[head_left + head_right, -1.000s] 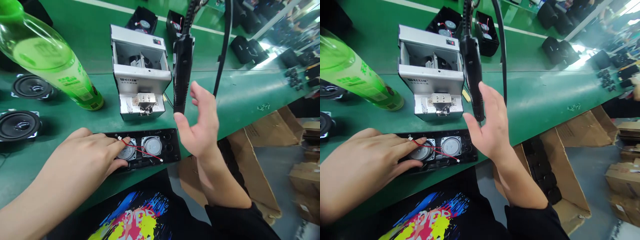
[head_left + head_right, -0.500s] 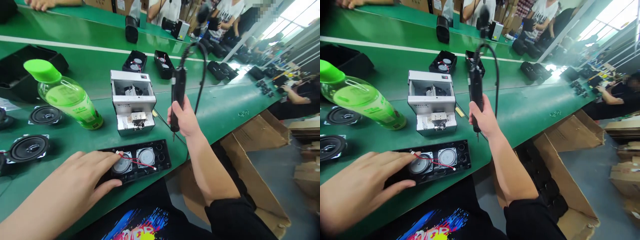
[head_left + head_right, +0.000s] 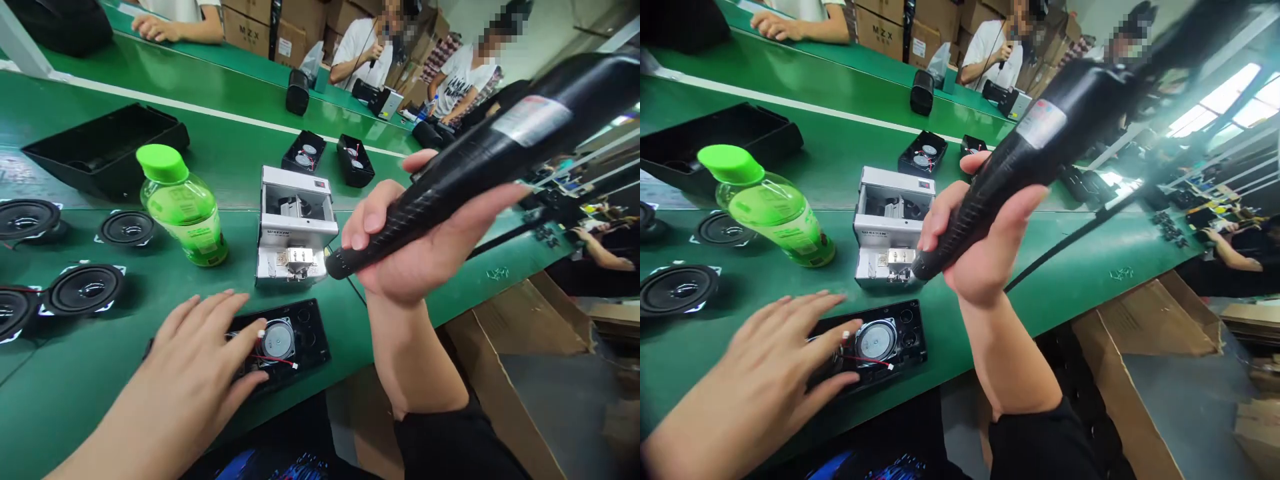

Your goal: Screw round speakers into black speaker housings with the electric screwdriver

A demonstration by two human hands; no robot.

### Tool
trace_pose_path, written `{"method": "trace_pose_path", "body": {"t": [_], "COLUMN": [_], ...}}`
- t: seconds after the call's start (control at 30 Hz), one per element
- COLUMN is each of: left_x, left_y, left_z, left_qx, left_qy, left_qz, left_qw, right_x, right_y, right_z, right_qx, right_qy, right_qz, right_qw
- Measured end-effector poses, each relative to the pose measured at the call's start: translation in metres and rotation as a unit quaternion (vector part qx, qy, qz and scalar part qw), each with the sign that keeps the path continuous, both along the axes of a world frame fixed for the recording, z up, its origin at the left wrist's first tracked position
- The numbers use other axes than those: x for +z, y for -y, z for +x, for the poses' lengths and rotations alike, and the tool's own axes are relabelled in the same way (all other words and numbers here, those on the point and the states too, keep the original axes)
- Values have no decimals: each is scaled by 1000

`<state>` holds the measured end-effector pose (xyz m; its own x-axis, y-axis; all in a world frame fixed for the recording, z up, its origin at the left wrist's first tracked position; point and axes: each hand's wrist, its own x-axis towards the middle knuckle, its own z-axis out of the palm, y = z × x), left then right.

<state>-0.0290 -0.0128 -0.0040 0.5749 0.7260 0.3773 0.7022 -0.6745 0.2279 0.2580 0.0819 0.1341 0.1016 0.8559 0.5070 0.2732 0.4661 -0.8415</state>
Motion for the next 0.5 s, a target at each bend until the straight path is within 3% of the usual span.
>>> {"method": "trace_pose_path", "body": {"t": [0.07,0.17,0.27,0.5], "left_x": [1,5,10,17], "left_y": [-5,-10,-10,-10], "left_z": [20,35,37,33], "left_qx": [-16,-14,-11,-29], "left_qy": [-18,-28,-31,-36], "left_qz": [15,-53,-103,-126], "left_qw": [1000,998,994,991], "right_x": [-1,-10,-20,-26], "right_y": [-4,-9,-13,-13], "right_z": [-15,-26,-28,-26], "right_qx": [41,79,79,101], "right_qy": [-25,-19,-3,-56], "right_qz": [21,8,-27,-40], "right_qw": [999,997,997,993]}}
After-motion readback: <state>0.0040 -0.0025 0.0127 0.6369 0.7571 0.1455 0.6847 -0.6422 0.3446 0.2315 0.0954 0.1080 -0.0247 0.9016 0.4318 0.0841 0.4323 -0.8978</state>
